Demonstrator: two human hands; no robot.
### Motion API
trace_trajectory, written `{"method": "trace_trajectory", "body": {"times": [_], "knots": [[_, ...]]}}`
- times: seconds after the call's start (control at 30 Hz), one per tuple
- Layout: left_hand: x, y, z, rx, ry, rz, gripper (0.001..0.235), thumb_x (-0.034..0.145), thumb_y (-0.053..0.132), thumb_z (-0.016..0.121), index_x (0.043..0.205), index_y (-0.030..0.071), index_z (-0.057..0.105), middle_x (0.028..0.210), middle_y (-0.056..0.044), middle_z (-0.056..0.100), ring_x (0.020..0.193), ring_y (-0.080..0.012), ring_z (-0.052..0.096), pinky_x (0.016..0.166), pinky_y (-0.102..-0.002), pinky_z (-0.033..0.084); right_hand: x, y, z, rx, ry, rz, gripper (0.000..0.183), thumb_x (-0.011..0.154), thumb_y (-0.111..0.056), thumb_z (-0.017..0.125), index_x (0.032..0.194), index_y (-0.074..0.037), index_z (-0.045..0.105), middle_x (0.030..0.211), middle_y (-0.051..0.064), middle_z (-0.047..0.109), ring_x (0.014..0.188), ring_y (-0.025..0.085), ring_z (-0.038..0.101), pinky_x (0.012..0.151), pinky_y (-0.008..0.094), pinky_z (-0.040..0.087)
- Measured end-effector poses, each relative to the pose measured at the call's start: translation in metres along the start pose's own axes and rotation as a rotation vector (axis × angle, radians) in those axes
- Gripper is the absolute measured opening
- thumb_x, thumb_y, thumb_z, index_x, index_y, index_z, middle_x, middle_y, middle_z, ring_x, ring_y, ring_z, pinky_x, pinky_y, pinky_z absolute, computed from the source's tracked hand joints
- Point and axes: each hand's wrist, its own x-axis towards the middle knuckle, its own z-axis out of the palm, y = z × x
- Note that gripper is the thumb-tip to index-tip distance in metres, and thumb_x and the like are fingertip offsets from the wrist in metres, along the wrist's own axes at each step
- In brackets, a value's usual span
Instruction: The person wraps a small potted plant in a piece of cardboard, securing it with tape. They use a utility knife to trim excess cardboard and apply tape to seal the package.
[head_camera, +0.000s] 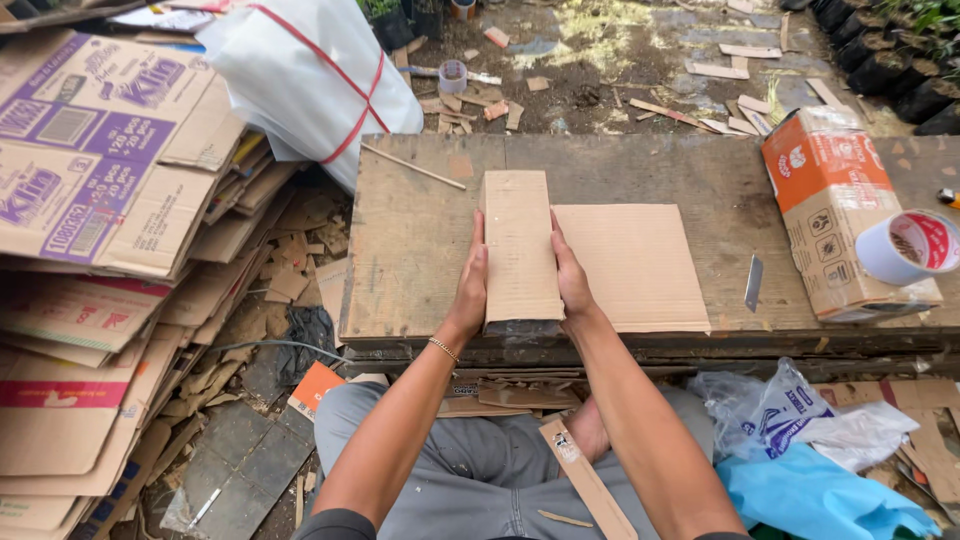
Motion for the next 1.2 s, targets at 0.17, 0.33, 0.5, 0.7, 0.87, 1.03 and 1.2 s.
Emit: {"method": "trace_trajectory", "body": {"times": [0.17,0.33,0.5,0.7,0.87,1.03,1.2], "knots": [[0.002,0.004,0.000,0.003,-0.025,-0.049,0.075,0.107,0.037,0.034,0.165,0.004,0.001,0.175,-0.013,-0.002,0.161,-0.0260,0.002,0.128,-0.036,0.010,-0.007,0.000,0.004,-0.049,0.005,-0.014,0.064,0.108,-0.040,0.031,0.164,-0.011,0.020,0.165,0.013,0.033,0.149,0.023,0.035,0.120,0.038,0.033],[0.004,0.009,0.004,-0.059,-0.020,-0.067,0.079,0.106,0.042,0.036,0.165,0.004,0.001,0.175,-0.014,0.000,0.161,-0.0269,0.004,0.128,-0.037,0.011,-0.010,0.003,0.006,0.010,0.032,-0.043,0.065,0.105,-0.032,0.034,0.165,-0.015,0.017,0.168,0.009,0.028,0.151,0.022,0.033,0.121,0.036,0.031],[0.002,0.010,0.003,-0.095,-0.012,-0.034,0.080,0.107,0.049,0.033,0.166,0.004,0.002,0.176,-0.016,0.002,0.162,-0.0270,0.006,0.129,-0.036,0.012,-0.007,0.012,0.002,0.103,0.019,-0.064,0.064,0.105,-0.029,0.033,0.165,-0.013,0.019,0.166,0.011,0.032,0.148,0.023,0.036,0.121,0.038,0.032],[0.003,0.012,0.006,-0.100,-0.004,-0.029,0.083,0.106,0.051,0.035,0.166,0.004,0.002,0.175,-0.016,0.004,0.161,-0.0270,0.008,0.128,-0.036,0.013,-0.004,0.018,-0.003,0.146,0.027,-0.109,0.062,0.106,-0.029,0.032,0.165,-0.011,0.023,0.166,0.008,0.034,0.149,0.021,0.037,0.122,0.037,0.031],[0.000,0.012,0.006,-0.112,0.005,-0.037,0.082,0.107,0.051,0.036,0.167,0.005,0.004,0.176,-0.017,0.007,0.162,-0.0272,0.010,0.128,-0.036,0.014,-0.005,0.021,-0.004,0.192,-0.007,-0.143,0.062,0.106,-0.029,0.031,0.164,-0.010,0.025,0.165,0.010,0.036,0.148,0.023,0.038,0.122,0.038,0.033],[0.004,0.010,0.005,-0.127,-0.031,-0.047,0.084,0.100,0.033,0.046,0.166,0.008,0.001,0.175,-0.017,0.003,0.160,-0.0277,0.010,0.126,-0.037,0.016,-0.005,0.013,-0.003,0.100,0.031,-0.088,0.066,0.100,-0.025,0.033,0.164,-0.012,0.023,0.165,0.012,0.034,0.146,0.024,0.039,0.120,0.038,0.034],[0.005,0.003,0.001,-0.086,-0.029,-0.105,0.086,0.094,0.024,0.047,0.165,0.011,0.000,0.174,-0.016,0.001,0.159,-0.0285,0.011,0.125,-0.038,0.021,-0.007,0.009,0.000,0.046,0.007,-0.017,0.064,0.102,-0.031,0.030,0.164,-0.013,0.021,0.161,0.017,0.036,0.143,0.026,0.042,0.116,0.040,0.040]]}}
